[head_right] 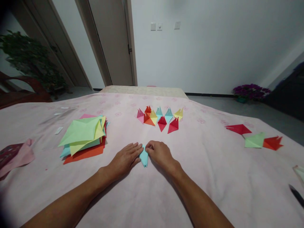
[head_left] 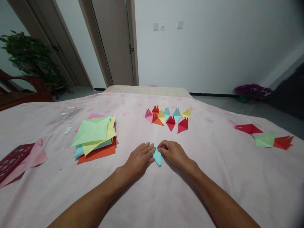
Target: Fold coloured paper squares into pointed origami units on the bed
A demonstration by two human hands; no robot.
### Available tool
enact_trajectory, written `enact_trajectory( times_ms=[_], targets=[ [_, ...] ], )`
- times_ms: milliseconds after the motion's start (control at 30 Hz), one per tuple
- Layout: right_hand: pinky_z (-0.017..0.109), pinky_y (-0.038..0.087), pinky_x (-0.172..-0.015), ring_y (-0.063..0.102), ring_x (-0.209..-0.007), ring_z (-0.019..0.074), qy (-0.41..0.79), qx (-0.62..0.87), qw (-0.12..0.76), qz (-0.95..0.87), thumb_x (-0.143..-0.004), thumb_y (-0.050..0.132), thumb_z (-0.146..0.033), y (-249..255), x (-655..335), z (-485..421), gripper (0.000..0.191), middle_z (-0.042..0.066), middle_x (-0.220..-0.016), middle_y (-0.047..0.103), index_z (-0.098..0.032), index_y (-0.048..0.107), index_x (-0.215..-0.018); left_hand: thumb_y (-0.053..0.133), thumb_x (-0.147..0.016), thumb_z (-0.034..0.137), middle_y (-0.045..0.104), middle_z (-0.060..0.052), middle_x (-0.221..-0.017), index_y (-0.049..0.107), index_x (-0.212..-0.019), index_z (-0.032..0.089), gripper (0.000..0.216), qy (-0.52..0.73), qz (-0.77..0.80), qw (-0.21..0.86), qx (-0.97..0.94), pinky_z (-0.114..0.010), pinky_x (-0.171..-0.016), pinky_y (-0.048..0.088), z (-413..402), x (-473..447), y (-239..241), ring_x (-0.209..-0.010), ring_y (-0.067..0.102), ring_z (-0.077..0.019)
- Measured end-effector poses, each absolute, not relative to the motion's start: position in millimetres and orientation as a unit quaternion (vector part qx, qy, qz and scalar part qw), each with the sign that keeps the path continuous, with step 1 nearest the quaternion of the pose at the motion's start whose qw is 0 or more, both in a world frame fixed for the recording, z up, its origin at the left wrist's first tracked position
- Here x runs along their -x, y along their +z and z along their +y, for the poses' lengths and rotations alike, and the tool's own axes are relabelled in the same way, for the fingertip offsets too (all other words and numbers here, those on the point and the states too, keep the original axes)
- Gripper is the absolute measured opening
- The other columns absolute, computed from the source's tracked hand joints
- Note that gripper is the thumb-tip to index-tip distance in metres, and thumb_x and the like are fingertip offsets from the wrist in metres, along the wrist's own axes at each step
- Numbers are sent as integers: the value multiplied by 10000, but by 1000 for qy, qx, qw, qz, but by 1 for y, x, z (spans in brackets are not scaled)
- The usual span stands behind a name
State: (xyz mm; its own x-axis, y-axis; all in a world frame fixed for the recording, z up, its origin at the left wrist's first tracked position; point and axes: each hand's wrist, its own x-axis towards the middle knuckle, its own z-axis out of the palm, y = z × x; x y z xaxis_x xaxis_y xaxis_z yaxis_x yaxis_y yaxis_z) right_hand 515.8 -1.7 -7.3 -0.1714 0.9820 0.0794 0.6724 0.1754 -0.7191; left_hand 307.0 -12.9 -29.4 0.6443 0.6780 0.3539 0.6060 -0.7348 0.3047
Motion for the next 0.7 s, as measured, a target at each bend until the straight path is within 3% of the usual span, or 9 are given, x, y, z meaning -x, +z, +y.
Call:
enact_trajectory(
  times_ms=[100, 267, 700],
  targets=[
    [269, 404, -657, 602, -726, 161, 240, 542, 262, -761, -775, 651, -210, -3, -528, 2, 158, 16, -818, 698, -267, 772, -860, 579, -924, 267, 600, -128, -1359, 583, -1305, 221, 384, 225, 356, 74, -904, -529, -1120, 361, -14, -305, -26, -1298, 528, -284],
    [263, 449, -747, 613, -819, 154, 313, 488, 273, -768, -777, 650, -190, -5, -537, 6, 268, 7, -907, 654, -274, 765, -1004, 549, -947, 271, 663, -96, -1276, 667, -1203, 263, 282, 252, 355, 120, -892, -511, -1054, 441, -2, -300, -28, -1215, 605, -258],
    [257, 448, -734, 596, -780, 134, 325, 479, 248, -777, -793, 658, -197, -9, -540, 11, 242, -4, -901, 634, -288, 768, -989, 586, -926, 294, 709, -49, -1197, 717, -1109, 290, 224, 241, 389, 129, -880, -480, -1026, 460, 6, -299, -29, -1146, 648, -254]
  ],
)
